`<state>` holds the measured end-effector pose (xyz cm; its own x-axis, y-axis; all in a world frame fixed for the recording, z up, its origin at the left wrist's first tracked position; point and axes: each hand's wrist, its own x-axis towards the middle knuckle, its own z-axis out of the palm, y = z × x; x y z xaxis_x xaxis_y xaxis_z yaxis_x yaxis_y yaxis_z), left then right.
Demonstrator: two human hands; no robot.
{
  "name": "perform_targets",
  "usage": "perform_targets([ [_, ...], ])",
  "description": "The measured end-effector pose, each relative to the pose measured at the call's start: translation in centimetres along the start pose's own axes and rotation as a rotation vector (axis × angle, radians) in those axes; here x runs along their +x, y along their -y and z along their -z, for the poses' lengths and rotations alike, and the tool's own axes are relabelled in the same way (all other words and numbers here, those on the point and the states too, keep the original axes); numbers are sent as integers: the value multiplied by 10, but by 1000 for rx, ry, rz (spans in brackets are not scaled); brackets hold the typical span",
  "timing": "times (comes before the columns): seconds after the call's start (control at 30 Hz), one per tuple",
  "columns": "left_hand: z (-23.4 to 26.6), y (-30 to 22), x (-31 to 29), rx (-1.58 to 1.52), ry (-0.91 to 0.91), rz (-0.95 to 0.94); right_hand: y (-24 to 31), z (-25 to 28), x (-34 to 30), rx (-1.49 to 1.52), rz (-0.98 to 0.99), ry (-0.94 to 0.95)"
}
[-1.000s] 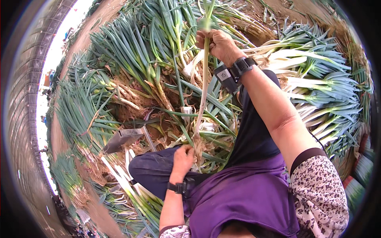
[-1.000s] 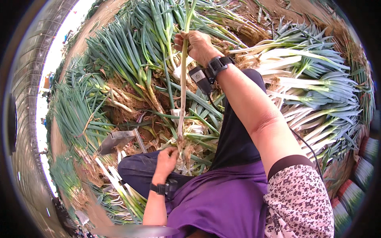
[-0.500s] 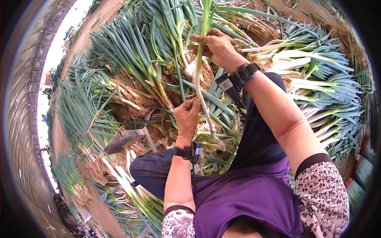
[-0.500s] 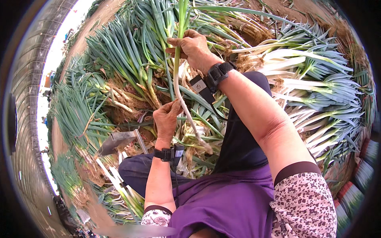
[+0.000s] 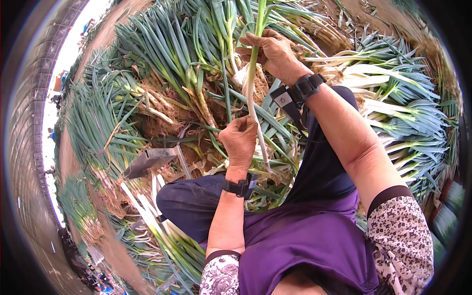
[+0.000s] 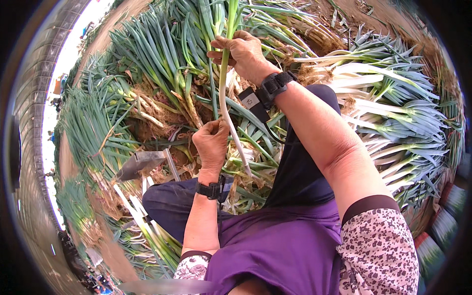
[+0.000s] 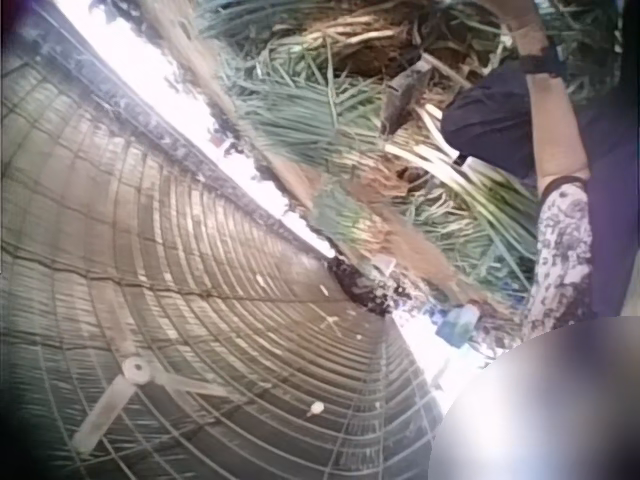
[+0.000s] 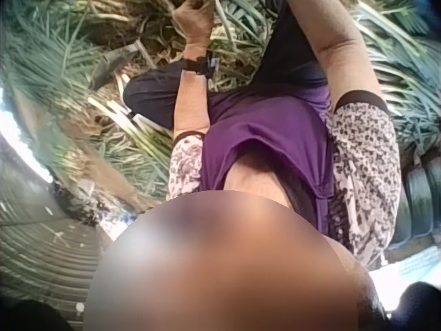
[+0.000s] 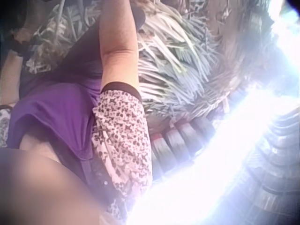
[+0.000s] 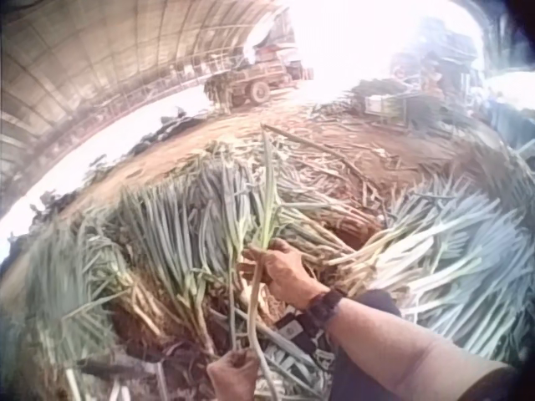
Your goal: Cleaning and sorting harvested leeks by peeling off outer layers.
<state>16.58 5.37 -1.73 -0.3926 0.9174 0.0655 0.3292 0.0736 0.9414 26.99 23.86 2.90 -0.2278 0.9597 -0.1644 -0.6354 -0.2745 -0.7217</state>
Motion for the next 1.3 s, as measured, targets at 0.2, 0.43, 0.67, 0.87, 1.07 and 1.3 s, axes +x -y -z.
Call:
perform_targets([
  [0.2,7,19,-1,-942,-17,436,-7,7,4,54,22,-86],
  [0.43,27,36,-10,-1493,-38,659,8,19,15,232,77,-255],
  [0.67,38,60,-55,-259,323,258,26,62,43,283,78,-192],
  [0.87,41,17,-87,-345,546,399,32,74,39,314,22,-251],
  [1.07,73,-13,-130,-578,442,636,34,102,53,221,-54,-384],
  [1.3,140,0,-188,-334,283,666,54,169,85,-324,221,-137],
])
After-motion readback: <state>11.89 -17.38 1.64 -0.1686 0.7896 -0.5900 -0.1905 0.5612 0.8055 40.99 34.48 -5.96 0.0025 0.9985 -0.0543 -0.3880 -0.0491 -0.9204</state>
